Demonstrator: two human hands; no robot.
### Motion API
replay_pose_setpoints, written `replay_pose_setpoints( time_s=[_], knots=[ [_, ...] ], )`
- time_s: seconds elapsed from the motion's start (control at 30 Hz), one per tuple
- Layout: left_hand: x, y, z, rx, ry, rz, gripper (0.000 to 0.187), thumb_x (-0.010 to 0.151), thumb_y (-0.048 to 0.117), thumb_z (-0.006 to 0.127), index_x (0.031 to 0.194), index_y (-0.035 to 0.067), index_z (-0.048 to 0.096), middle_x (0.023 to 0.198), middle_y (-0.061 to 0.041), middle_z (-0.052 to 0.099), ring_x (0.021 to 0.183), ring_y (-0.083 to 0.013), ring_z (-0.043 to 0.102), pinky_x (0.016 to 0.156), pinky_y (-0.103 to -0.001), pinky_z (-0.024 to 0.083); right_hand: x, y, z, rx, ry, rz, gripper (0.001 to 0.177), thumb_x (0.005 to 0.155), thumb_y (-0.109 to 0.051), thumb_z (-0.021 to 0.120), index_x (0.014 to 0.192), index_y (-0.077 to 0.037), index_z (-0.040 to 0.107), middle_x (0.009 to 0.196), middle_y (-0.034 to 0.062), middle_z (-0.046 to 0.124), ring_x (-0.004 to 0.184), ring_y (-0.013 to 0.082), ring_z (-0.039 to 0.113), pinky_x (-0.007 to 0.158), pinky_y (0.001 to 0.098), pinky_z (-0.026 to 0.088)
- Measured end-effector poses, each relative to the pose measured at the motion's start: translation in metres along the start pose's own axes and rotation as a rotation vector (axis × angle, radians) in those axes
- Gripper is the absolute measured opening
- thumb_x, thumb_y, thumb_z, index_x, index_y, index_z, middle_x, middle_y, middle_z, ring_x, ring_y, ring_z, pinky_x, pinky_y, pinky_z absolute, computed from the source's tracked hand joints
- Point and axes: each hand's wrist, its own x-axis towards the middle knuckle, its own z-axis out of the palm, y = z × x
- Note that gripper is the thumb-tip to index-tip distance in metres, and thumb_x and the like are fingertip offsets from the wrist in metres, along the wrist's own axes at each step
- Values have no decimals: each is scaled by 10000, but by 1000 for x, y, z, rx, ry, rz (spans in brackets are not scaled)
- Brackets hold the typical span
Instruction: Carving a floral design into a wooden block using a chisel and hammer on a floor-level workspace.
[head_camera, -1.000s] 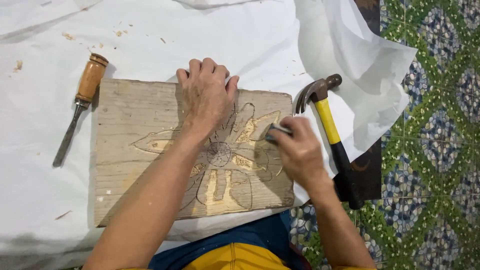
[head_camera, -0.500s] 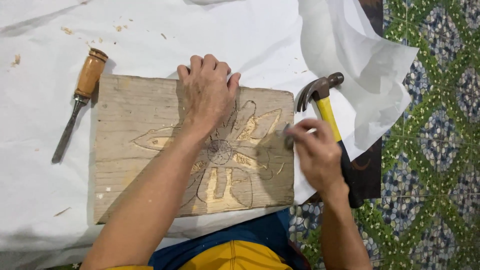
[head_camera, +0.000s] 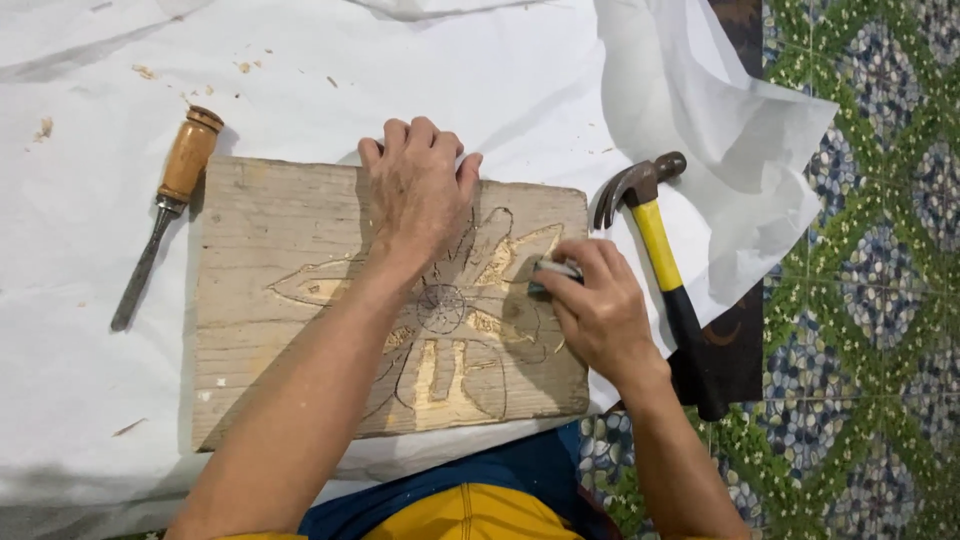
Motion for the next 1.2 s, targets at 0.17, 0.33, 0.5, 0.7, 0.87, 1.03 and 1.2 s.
replay_pose_setpoints(
  time_s=[0.17, 0.33, 0.5, 0.7, 0.87, 1.03, 1.2],
  knots=[
    [-1, -1, -1, -16, 23, 15, 205, 948, 269, 691, 911, 83, 770, 850, -111, 673, 954, -301, 599, 792, -494, 385, 6, 25, -7, -85, 69, 161, 181, 1002, -38, 602, 973, -134, 752, 1027, 118, 621, 984, 301, 643, 814, 365, 572],
    [0, -2, 4, 3, 13, 13, 213, 962, 287, 671, 913, 103, 768, 839, -93, 674, 954, -289, 599, 802, -493, 392, 2, 12, -6, -21, 67, 138, 161, 987, -59, 636, 1006, -159, 761, 1051, 116, 598, 1000, 308, 649, 850, 392, 588],
    [-1, -1, -2, 11, 39, 27, 212, 951, 292, 695, 900, 102, 774, 845, -98, 687, 941, -294, 617, 784, -500, 410, -17, 2, 14, 7, -44, 91, 231, 1018, -145, 554, 920, -201, 756, 1000, 79, 630, 966, 250, 648, 844, 344, 570],
    [-1, -1, -1, 29, -9, 10, 233, 978, 315, 672, 925, 110, 770, 875, -97, 695, 967, -291, 620, 810, -500, 421, -16, 4, 12, -7, 40, 63, 172, 961, -84, 612, 934, -159, 764, 1045, 122, 629, 961, 321, 654, 814, 428, 575],
    [-3, 2, -3, 45, -27, 1, 238, 979, 323, 660, 925, 113, 758, 887, -91, 689, 984, -289, 618, 809, -494, 414, -15, -18, -19, 345, 20, 236, 189, 949, -51, 607, 1018, -123, 768, 1055, 146, 675, 950, 348, 695, 844, 456, 592],
    [0, 3, -9, 64, -27, 51, 262, 992, 347, 655, 926, 119, 766, 878, -87, 694, 963, -278, 630, 813, -491, 432, 6, -7, -43, 261, 112, 392, 222, 1041, -58, 552, 1155, -95, 739, 1103, 125, 689, 982, 297, 718, 889, 401, 583],
    [-3, 8, -17, 30, -16, 63, 262, 999, 333, 657, 933, 105, 768, 887, -84, 686, 965, -283, 636, 794, -477, 429, 6, 12, -15, 91, 50, 346, 176, 990, -50, 654, 1061, -170, 760, 1057, 118, 658, 988, 269, 702, 913, 365, 579]
  ],
)
